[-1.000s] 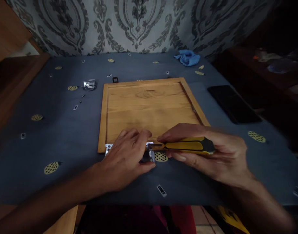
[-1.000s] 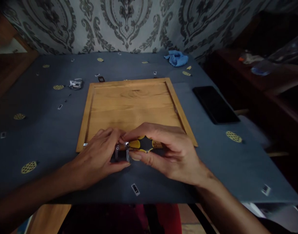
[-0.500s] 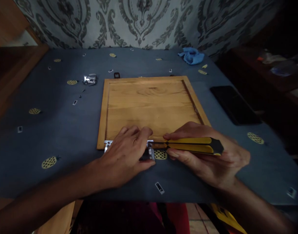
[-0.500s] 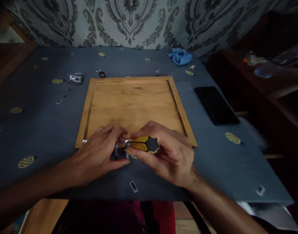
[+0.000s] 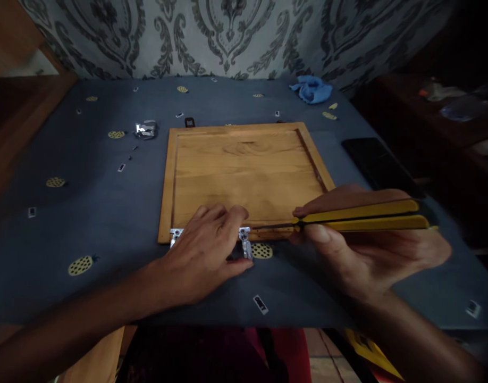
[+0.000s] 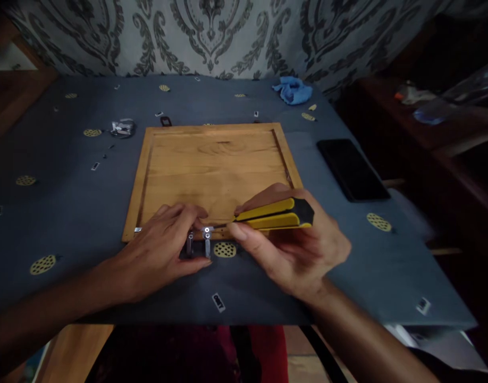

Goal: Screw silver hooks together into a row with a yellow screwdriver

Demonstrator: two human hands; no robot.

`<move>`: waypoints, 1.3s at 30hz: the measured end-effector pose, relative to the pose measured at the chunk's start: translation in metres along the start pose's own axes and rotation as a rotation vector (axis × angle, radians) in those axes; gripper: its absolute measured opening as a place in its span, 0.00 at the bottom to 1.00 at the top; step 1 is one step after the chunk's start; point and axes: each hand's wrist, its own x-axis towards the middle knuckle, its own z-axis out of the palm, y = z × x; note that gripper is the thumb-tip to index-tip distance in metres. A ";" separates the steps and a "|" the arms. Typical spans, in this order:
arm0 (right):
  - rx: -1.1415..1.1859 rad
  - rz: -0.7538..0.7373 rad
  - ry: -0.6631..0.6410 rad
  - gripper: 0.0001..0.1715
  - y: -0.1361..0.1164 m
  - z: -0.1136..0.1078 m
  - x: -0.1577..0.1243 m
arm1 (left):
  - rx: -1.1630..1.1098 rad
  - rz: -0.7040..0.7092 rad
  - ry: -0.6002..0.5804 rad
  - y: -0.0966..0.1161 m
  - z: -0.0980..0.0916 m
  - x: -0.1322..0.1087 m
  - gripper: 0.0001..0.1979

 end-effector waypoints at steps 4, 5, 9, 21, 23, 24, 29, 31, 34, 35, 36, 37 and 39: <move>-0.025 0.018 -0.064 0.06 -0.001 0.001 0.001 | 0.011 0.007 0.010 0.000 0.000 0.000 0.20; -0.031 0.017 -0.080 0.06 -0.001 0.001 0.001 | 0.009 0.008 0.013 0.000 0.000 0.000 0.20; -0.018 0.036 -0.130 0.05 0.001 0.002 -0.002 | 0.004 0.006 0.005 0.000 0.000 0.000 0.21; 0.060 0.037 -0.206 0.14 0.000 0.002 -0.001 | 0.004 0.004 -0.007 0.001 -0.001 0.000 0.22; 0.098 0.001 -0.246 0.16 -0.001 0.001 0.001 | 0.008 0.008 -0.008 0.001 -0.001 0.001 0.23; 0.107 -0.007 -0.271 0.15 -0.002 0.001 0.003 | 0.008 0.010 -0.005 0.001 -0.002 0.001 0.22; 0.122 0.009 -0.375 0.11 -0.005 -0.003 0.011 | -0.009 0.008 -0.014 0.002 -0.002 0.001 0.21; 0.150 0.005 -0.434 0.11 -0.005 -0.005 0.015 | -0.013 0.010 -0.024 0.003 -0.003 0.001 0.21; 0.193 0.032 -0.538 0.12 -0.004 -0.008 0.021 | -0.010 0.003 -0.039 0.004 -0.005 0.002 0.20; 0.205 0.046 -0.568 0.13 -0.003 -0.008 0.022 | -0.009 0.001 -0.042 0.004 -0.005 0.002 0.20; 0.213 0.060 -0.596 0.13 -0.003 -0.009 0.023 | -0.009 0.002 -0.040 0.004 -0.004 0.002 0.20; 0.215 0.068 -0.611 0.13 -0.003 -0.010 0.023 | -0.010 0.006 -0.034 0.003 -0.004 0.002 0.20; 0.173 0.070 -0.586 0.10 -0.002 -0.010 0.020 | -0.011 0.011 -0.019 0.002 -0.002 0.001 0.20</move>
